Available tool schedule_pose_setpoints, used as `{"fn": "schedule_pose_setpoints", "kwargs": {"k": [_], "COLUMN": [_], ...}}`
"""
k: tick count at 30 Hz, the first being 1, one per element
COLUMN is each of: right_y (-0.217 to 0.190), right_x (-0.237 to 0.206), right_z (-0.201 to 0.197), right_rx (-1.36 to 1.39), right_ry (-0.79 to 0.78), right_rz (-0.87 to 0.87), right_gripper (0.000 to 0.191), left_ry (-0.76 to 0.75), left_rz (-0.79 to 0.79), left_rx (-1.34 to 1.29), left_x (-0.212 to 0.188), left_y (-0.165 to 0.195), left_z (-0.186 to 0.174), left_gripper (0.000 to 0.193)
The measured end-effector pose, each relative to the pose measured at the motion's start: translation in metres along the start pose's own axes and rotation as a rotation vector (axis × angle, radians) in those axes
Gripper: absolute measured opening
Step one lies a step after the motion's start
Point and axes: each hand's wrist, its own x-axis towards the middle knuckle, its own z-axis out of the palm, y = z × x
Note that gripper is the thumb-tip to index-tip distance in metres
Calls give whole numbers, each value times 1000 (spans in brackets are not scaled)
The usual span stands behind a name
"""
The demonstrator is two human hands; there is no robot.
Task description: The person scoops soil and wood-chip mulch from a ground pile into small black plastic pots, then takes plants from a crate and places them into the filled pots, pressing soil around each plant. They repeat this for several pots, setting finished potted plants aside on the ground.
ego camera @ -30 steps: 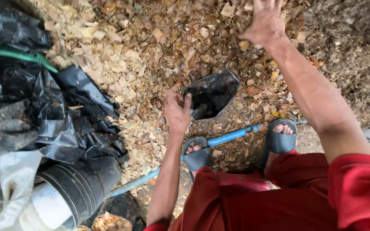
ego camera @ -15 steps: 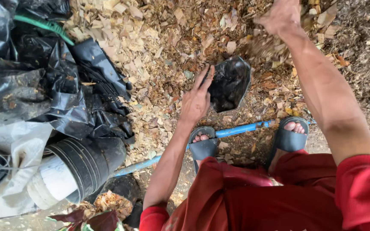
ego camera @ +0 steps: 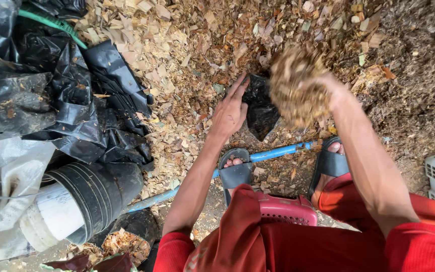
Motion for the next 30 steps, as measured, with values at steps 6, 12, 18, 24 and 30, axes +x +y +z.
{"fn": "schedule_pose_setpoints", "kwargs": {"k": [6,12,18,24,30], "right_y": [81,96,63,68,99], "right_x": [43,39,-19,4,37], "right_z": [33,56,87,119,127], "right_rx": [-176,656,-527,-1483,-1719], "right_ry": [-300,-324,47,32,146], "right_rz": [157,-156,-336,-546,-599], "right_gripper": [62,53,77,57,44], "left_ry": [-71,-134,211,289,356], "left_rz": [67,-17,-167,-148,-86], "left_rx": [-92,-62,-327,-315,-290], "left_x": [-19,-66,-62,-58,-77], "left_y": [40,66,42,21,19], "left_z": [-7,10,29,44,50], "left_gripper": [75,83,88,86,93]}}
